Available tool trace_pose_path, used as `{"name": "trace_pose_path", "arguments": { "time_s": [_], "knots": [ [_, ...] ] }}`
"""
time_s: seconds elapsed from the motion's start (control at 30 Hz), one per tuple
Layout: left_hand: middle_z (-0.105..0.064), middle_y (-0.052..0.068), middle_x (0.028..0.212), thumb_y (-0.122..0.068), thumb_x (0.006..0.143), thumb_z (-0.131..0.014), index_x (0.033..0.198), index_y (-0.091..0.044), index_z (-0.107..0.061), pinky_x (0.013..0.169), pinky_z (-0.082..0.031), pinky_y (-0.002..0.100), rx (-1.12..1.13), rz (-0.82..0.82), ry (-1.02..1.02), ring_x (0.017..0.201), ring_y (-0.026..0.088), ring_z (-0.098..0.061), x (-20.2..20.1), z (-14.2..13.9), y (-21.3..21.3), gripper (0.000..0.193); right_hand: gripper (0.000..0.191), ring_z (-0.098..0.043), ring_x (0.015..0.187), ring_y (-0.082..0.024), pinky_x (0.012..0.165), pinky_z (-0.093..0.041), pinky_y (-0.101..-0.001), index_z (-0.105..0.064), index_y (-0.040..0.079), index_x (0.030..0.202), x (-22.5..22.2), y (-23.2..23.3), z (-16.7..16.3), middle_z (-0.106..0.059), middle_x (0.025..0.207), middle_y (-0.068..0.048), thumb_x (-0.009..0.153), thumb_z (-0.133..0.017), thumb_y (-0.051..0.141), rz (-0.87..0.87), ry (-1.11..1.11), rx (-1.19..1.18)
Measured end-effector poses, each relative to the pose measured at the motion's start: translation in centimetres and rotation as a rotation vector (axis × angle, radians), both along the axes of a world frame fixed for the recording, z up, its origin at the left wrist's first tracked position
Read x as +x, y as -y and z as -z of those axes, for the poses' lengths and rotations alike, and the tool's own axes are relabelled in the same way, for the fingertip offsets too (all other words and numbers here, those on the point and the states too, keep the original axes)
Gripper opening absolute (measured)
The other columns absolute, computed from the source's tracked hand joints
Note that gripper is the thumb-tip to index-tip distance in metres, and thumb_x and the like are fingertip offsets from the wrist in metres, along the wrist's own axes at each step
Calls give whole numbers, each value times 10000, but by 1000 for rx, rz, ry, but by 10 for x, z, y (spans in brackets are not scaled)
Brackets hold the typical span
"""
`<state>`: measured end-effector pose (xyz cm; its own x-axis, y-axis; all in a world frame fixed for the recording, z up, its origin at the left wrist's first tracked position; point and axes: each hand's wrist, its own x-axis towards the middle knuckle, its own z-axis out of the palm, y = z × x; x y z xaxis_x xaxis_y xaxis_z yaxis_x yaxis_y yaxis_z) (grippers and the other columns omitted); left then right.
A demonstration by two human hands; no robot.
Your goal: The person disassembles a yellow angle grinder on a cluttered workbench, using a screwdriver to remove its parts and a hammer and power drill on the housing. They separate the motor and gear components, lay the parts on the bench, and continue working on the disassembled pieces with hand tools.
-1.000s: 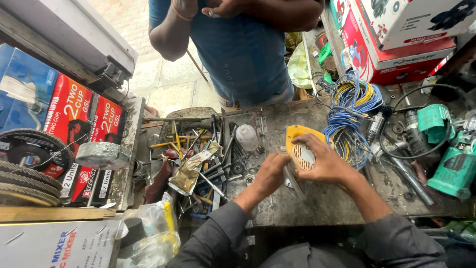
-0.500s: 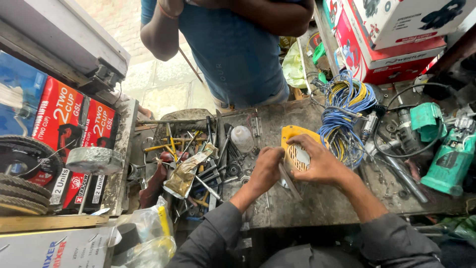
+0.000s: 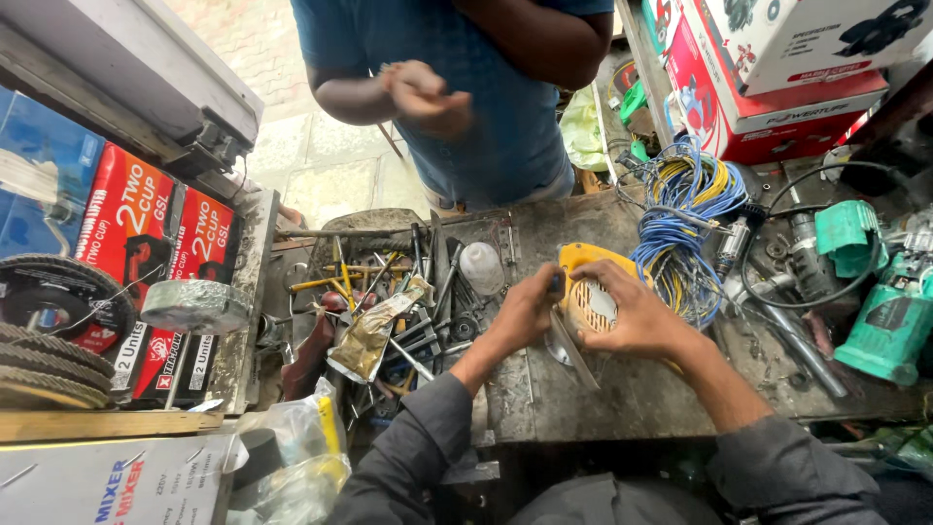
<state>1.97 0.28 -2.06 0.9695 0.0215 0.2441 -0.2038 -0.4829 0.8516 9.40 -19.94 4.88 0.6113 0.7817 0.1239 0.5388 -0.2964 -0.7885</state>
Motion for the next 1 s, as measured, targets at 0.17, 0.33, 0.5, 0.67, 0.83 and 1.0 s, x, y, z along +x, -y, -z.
{"name": "trace_pose_path", "arguments": {
  "time_s": [0.17,0.33,0.5,0.67,0.83,1.0],
  "knots": [
    [-685,176,907,-4,922,-629,1285,-60,-524,718,-533,397,-58,-219,62,863,352,-712,-6,-10,-3,381,768,-596,1237,-280,1048,-458,-396,-550,98,1284,-1,1,4,-610,1293,-106,601,-836,302,3,-7,19],
    [-678,164,826,-35,914,-684,1218,-68,-548,658,-537,419,-88,-279,67,759,340,-723,-10,-5,6,334,776,-598,1214,-285,1034,-463,-392,-551,96,1282,-1,0,3,-613,1276,-109,589,-838,291,-8,6,32],
    [-686,163,836,-50,929,-679,1207,-87,-555,667,-542,421,-52,-290,53,784,349,-726,-10,6,10,306,764,-606,1207,-284,1030,-468,-393,-549,97,1282,0,1,5,-613,1266,-108,601,-838,288,-10,15,44],
    [-700,169,939,-59,914,-696,1236,-75,-575,751,-538,454,87,-311,120,892,374,-686,-14,9,17,345,766,-605,1202,-282,1022,-473,-391,-550,107,1278,-1,1,6,-617,1263,-102,596,-848,289,0,-2,36],
    [-720,189,1106,-35,916,-672,1288,-58,-608,878,-562,439,117,-240,349,1039,373,-688,-20,7,24,378,798,-594,1215,-287,1019,-469,-393,-547,109,1293,-1,1,3,-612,1283,-101,573,-852,269,8,-48,31],
    [-706,196,1079,0,910,-640,1315,-47,-604,868,-553,430,33,-126,139,1017,362,-691,-21,2,14,409,788,-600,1239,-282,1046,-464,-390,-555,107,1295,-2,1,1,-622,1289,-103,579,-842,268,-10,-41,42]
  ]
}}
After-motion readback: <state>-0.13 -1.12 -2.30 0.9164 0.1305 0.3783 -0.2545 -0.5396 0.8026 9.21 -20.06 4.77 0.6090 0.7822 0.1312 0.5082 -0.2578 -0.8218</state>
